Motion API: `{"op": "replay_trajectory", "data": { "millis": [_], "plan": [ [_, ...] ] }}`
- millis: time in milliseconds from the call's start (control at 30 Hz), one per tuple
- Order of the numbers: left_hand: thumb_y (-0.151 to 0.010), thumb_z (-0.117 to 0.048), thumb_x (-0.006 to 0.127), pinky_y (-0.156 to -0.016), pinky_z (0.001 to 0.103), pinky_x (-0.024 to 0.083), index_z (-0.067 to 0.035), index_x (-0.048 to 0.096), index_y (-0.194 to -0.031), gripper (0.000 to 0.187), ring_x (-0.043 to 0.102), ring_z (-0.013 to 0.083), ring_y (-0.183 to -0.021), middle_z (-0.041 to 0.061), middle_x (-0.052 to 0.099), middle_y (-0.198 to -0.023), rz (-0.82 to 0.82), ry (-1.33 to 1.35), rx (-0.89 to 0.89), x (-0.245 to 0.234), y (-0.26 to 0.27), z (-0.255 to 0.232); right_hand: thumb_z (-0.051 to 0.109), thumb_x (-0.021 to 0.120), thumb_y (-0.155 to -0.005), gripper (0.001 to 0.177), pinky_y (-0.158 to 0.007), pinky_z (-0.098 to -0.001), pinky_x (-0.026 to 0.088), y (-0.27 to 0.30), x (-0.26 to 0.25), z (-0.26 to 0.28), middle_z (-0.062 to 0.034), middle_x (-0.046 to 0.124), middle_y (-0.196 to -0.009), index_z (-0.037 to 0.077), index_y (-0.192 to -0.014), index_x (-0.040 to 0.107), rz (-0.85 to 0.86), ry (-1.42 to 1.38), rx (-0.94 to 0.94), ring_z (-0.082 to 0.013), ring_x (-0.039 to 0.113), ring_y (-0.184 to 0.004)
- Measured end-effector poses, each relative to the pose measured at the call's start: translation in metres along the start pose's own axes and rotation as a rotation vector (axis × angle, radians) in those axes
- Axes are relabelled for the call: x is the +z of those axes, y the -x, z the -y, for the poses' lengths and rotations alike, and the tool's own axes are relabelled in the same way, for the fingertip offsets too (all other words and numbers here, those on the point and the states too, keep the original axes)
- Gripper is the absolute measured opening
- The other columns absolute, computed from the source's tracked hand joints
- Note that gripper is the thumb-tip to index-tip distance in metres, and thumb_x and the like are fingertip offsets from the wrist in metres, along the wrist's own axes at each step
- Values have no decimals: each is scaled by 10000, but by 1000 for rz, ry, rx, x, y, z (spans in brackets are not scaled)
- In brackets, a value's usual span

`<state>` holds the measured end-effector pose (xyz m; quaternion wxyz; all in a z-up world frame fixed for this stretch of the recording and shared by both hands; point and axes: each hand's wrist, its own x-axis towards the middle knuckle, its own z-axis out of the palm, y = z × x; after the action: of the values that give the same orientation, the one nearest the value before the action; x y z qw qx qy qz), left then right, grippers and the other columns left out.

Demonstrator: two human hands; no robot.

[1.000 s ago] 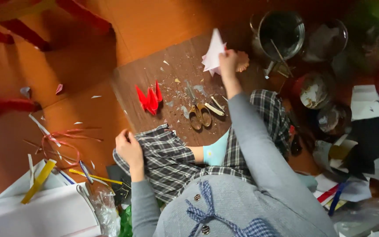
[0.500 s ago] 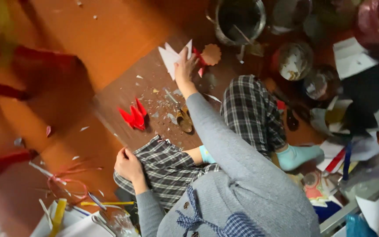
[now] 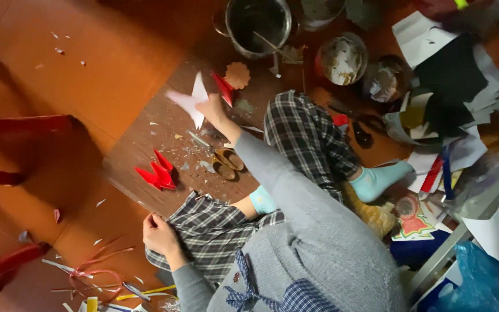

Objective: Folding red paper into decorative shapes while sitting on the floor

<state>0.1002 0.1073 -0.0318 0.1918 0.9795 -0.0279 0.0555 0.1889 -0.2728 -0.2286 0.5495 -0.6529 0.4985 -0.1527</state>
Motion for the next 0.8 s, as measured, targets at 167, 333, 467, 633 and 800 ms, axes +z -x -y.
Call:
{"op": "replay_trajectory", "data": {
  "millis": [167,333,467,633,800],
  "plan": [
    [-1003,-85,614,-798,457,497,4,637,-1166,187,634,384,-928,248,643,-1006,176,529,59,-12,6,-68,165,745,-574,352,-664,-366,529,147,-118,75,-127,700,-783,40,-902,730,387,-177,-63,-268,685,-768],
    [-1071,-365,462,-1014,606,403,-12,223,-1505,608,356,538,-1320,381,291,-1452,601,1154,-236,-18,52,-195,213,810,-661,503,-729,-351,554,220,-167,72,-139,715,-939,68,-1122,670,673,55,-108,-306,701,-928],
    [-1081,-273,431,-1036,523,392,-48,369,-1437,426,414,351,-1292,261,435,-1384,653,1029,-137,16,75,-196,166,773,-683,487,-792,-430,551,227,-186,58,-177,708,-1003,56,-1134,624,881,154,-207,-347,681,-982],
    [-959,-150,643,-892,409,481,-81,596,-1234,287,561,201,-1011,130,629,-1097,697,995,-114,51,85,-168,98,681,-709,401,-752,-467,529,230,-204,70,-261,684,-916,-21,-1079,586,960,99,-212,-403,674,-909],
    [-895,-82,672,-817,347,509,-37,681,-1107,217,587,177,-909,128,675,-965,487,1014,-159,18,79,-186,153,731,-703,312,-696,-327,540,217,-170,16,-47,703,-799,88,-1006,696,742,69,-182,-211,703,-827]
  ]
}}
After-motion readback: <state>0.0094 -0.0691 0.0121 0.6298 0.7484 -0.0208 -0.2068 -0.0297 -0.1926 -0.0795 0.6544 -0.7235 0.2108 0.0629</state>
